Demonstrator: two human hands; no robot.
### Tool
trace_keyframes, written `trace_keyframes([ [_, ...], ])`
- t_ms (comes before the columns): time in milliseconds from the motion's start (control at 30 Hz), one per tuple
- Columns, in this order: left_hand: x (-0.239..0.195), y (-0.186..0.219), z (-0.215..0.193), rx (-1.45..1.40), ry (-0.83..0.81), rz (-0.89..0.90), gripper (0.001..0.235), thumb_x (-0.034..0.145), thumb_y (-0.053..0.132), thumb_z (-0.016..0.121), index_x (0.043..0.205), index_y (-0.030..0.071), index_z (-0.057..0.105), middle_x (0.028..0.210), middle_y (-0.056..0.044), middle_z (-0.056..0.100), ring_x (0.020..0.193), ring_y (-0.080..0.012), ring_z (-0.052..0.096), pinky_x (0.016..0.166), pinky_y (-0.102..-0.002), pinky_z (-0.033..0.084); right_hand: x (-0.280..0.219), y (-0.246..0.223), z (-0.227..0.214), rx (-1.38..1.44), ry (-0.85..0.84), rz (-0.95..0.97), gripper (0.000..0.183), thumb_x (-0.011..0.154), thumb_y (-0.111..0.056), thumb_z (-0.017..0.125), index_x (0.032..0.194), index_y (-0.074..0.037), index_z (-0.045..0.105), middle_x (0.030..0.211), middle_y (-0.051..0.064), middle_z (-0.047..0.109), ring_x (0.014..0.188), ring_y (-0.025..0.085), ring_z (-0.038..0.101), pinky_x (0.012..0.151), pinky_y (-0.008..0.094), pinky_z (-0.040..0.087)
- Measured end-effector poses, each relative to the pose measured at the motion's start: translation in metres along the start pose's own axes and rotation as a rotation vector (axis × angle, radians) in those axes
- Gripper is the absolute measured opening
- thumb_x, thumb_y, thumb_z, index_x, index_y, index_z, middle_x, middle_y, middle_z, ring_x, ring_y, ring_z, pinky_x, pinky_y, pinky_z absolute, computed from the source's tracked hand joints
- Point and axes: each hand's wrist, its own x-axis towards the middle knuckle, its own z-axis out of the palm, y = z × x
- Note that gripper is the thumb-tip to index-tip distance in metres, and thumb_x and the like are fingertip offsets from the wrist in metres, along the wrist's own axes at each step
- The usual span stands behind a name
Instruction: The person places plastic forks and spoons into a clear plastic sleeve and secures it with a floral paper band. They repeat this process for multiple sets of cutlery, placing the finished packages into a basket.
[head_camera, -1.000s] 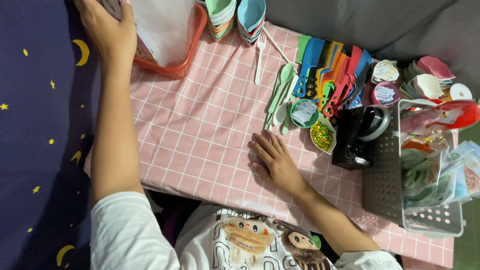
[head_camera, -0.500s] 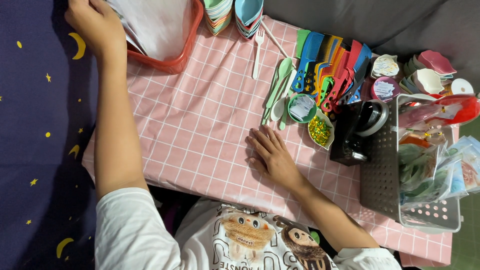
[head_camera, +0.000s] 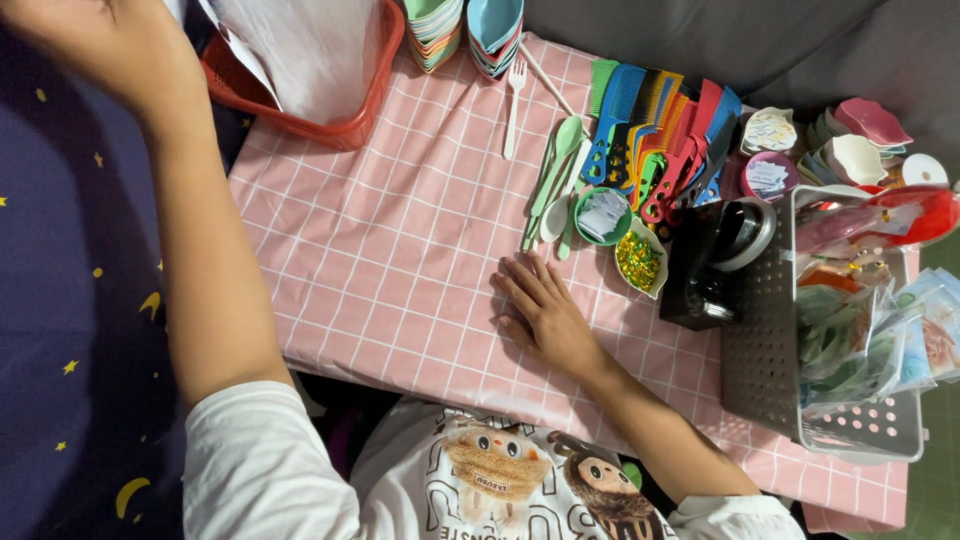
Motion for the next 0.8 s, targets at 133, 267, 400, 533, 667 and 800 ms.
trace_keyframes([
  [133, -0.008, 0.146, -0.007, -0.214, -0.178, 0.097, 0.027, 0.087, -0.012, 0.073, 0.107, 0.002, 0.061, 0.108, -0.015, 0.077, 0.11, -0.0345, 0.07, 0.103, -0.05, 0.037, 0.008, -0.001, -0.008, 0.182, 0.15, -0.1, 0.032, 0.086, -0.018, 0.074, 0.116, -0.005, 0.072, 0.126, 0.014, 0.067, 0.127, 0.042, 0.055, 0.112, 0.047, 0.04],
  [267, -0.024, 0.283, -0.003, -0.461, -0.454, 0.268, 0.009, 0.086, -0.003, 0.068, 0.085, 0.005, 0.07, 0.101, -0.011, 0.085, 0.12, -0.0425, 0.065, 0.115, -0.058, 0.014, -0.008, 0.019, 0.008, 0.612, 0.178, 0.018, 0.016, 0.091, -0.016, 0.069, 0.099, -0.005, 0.077, 0.1, 0.011, 0.076, 0.1, 0.032, 0.073, 0.091, 0.042, 0.056],
  [400, -0.08, 0.313, -0.004, -0.586, -0.591, 0.583, 0.007, 0.091, 0.012, 0.072, 0.086, 0.016, 0.069, 0.115, 0.001, 0.075, 0.123, -0.0283, 0.058, 0.113, -0.052, 0.035, -0.051, 0.078, 0.056, 0.988, 0.308, 0.157, 0.039, 0.101, -0.025, 0.048, 0.087, 0.003, 0.071, 0.077, 0.014, 0.07, 0.075, 0.026, 0.067, 0.068, 0.038, 0.052],
  [533, -0.126, 0.317, -0.001, -0.725, -0.721, 0.607, 0.007, 0.094, 0.01, 0.069, 0.089, 0.013, 0.068, 0.111, -0.003, 0.073, 0.119, -0.025, 0.062, 0.104, -0.047, 0.046, -0.026, 0.053, -0.024, 0.754, 0.223, 0.22, 0.027, 0.107, -0.007, 0.04, 0.112, 0.016, 0.053, 0.093, 0.017, 0.062, 0.092, 0.017, 0.059, 0.093, 0.019, 0.047],
  [667, -0.166, 0.31, 0.004, -0.737, -0.684, 0.609, 0.009, 0.094, 0.006, 0.067, 0.088, 0.013, 0.067, 0.106, -0.003, 0.073, 0.113, -0.0221, 0.066, 0.101, -0.042, 0.049, -0.04, 0.109, 0.031, 1.545, 0.278, 0.156, 0.081, 0.098, -0.058, 0.033, 0.145, 0.008, 0.034, 0.128, 0.034, 0.056, 0.109, 0.037, 0.065, 0.086, 0.044, 0.057],
  [800, -0.177, 0.297, 0.008, -0.695, -0.658, 0.578, 0.007, 0.095, 0.011, 0.068, 0.097, 0.016, 0.072, 0.106, -0.002, 0.072, 0.1, -0.0199, 0.067, 0.091, -0.04, 0.052, -0.032, 0.071, -0.005, 1.328, 0.407, 0.337, 0.051, 0.091, -0.017, 0.066, 0.131, 0.01, 0.047, 0.11, 0.026, 0.063, 0.083, 0.025, 0.067, 0.064, 0.029, 0.056],
])
